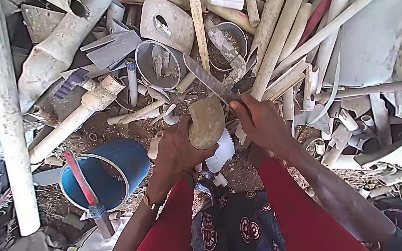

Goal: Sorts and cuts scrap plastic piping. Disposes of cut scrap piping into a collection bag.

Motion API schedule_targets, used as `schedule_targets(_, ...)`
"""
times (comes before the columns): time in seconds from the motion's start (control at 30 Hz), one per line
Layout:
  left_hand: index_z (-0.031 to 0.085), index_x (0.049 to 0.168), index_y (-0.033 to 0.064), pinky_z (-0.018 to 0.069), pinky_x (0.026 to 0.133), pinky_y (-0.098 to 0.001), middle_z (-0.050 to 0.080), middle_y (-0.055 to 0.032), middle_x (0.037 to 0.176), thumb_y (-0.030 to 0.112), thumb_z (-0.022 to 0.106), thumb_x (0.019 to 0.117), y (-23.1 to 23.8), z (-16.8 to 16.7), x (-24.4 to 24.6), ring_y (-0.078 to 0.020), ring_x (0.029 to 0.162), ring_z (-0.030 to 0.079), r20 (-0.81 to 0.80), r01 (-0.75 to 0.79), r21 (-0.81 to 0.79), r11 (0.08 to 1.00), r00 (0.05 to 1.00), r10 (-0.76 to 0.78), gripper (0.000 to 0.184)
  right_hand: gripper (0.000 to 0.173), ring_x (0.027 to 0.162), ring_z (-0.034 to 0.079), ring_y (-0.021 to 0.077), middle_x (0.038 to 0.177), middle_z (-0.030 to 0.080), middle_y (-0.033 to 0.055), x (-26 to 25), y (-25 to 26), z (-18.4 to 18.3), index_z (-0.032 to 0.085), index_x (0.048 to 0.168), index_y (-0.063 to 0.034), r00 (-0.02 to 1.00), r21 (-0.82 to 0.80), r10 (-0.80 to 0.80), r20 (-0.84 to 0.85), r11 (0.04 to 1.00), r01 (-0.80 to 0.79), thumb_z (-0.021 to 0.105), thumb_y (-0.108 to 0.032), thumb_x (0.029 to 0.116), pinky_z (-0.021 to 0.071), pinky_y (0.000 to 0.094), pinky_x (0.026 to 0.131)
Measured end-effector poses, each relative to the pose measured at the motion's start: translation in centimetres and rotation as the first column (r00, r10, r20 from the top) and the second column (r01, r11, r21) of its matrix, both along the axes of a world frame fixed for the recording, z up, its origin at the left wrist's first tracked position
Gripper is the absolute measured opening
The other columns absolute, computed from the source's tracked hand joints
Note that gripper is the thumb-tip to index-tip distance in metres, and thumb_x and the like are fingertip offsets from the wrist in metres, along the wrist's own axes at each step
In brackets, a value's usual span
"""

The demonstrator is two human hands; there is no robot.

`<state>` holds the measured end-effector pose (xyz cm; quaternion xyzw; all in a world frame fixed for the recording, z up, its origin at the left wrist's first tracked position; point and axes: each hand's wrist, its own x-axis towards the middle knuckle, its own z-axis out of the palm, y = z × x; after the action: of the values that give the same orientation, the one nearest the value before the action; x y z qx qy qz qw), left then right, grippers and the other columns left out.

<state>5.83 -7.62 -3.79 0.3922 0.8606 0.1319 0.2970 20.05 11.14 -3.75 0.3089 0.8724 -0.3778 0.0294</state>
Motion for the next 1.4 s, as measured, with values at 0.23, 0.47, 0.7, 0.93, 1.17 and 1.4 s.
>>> schedule_targets(0.23, 0.065, 0.128, 0.0063, 0.0556, 0.081, -0.0579, 0.073, -0.0125, 0.107, 0.077, 0.075, 0.0634, 0.3, -5.1, -3.1, -0.0298, 0.096, 0.071, 0.105, 0.15, 0.046, 0.988, 0.982, -0.154, 0.097, 0.043, 0.053, 0.054, 0.0239, 0.062, 0.048, 0.0055, -1.6, -0.1, -2.0, 0.056, 0.092, -0.0093, 0.991, -0.035, 0.032, 0.13, 0.999, -0.028, 0.038, -0.043, 0.1109, 0.0407, 0.0404, 0.046)
schedule_targets(0.47, 0.07, 0.113, 0.0059, 0.0559, 0.068, -0.0532, 0.072, -0.0095, 0.088, 0.08, 0.069, 0.0623, 0.6, -6.3, -4.8, -0.0262, 0.08, 0.072, 0.089, 0.238, 0.123, 0.964, 0.964, -0.249, 0.09, 0.045, 0.063, 0.063, 0.0335, 0.068, 0.055, 0.0128, -2.9, -1.8, -1.5, 0.056, 0.102, -0.0051, 0.968, -0.025, -0.029, 0.251, 0.999, 0.036, 0.037, -0.045, 0.1111, 0.0481, 0.0474, 0.05)
schedule_targets(0.7, 0.071, 0.113, 0.0052, 0.0557, 0.075, -0.0572, 0.073, -0.0134, 0.094, 0.076, 0.073, 0.0625, 0.2, -6.7, -4.6, -0.0288, 0.087, 0.072, 0.088, 0.208, 0.147, 0.967, 0.971, -0.222, 0.087, 0.047, 0.075, 0.07, 0.0385, 0.074, 0.064, 0.0156, -2.3, -4.3, 1.3, 0.061, 0.11, -0.0041, 0.912, -0.112, 0.183, 0.367, 0.982, -0.152, 0.039, -0.046, 0.1102, 0.0536, 0.0529, 0.062)
schedule_targets(0.93, 0.07, 0.118, 0.0061, 0.0562, 0.073, -0.0526, 0.073, -0.0089, 0.091, 0.079, 0.071, 0.0613, 0.3, -6.9, -5.1, -0.0234, 0.083, 0.072, 0.15, 0.192, 0.15, 0.97, 0.965, -0.214, 0.092, 0.039, 0.065, 0.066, 0.0343, 0.068, 0.058, 0.0131, -2.9, -3.8, -1.9, 0.055, 0.106, -0.0016, 0.978, 0.053, -0.055, 0.2, 0.998, 0.045, 0.042, -0.038, 0.1111, 0.0517, 0.0471, 0.053)
schedule_targets(1.17, 0.069, 0.114, 0.0047, 0.0556, 0.07, -0.0502, 0.072, -0.0098, 0.088, 0.075, 0.072, 0.0643, 0.3, -6.5, -5.1, -0.0231, 0.08, 0.071, 0.142, 0.21, 0.167, 0.963, 0.962, -0.235, 0.087, 0.039, 0.061, 0.064, 0.0298, 0.063, 0.054, 0.0082, -1.8, -4.2, -1.5, 0.056, 0.102, -0.0044, 0.978, -0.051, 0.082, 0.193, 0.996, -0.074, 0.044, -0.04, 0.1097, 0.0499, 0.0434, 0.053)
schedule_targets(1.4, 0.07, 0.111, 0.0039, 0.0541, 0.079, -0.0487, 0.072, -0.0115, 0.095, 0.065, 0.078, 0.0653, -0.5, -6.7, -4.9, -0.0217, 0.088, 0.069, 0.169, 0.115, 0.219, 0.969, 0.974, -0.154, 0.077, 0.038, 0.058, 0.065, 0.0333, 0.063, 0.057, 0.0108, -1.8, -6.0, -1.7, 0.059, 0.102, -0.0026, 0.974, 0.056, 0.169, 0.15, 0.982, -0.179, 0.047, -0.038, 0.1089, 0.0518, 0.0463, 0.05)
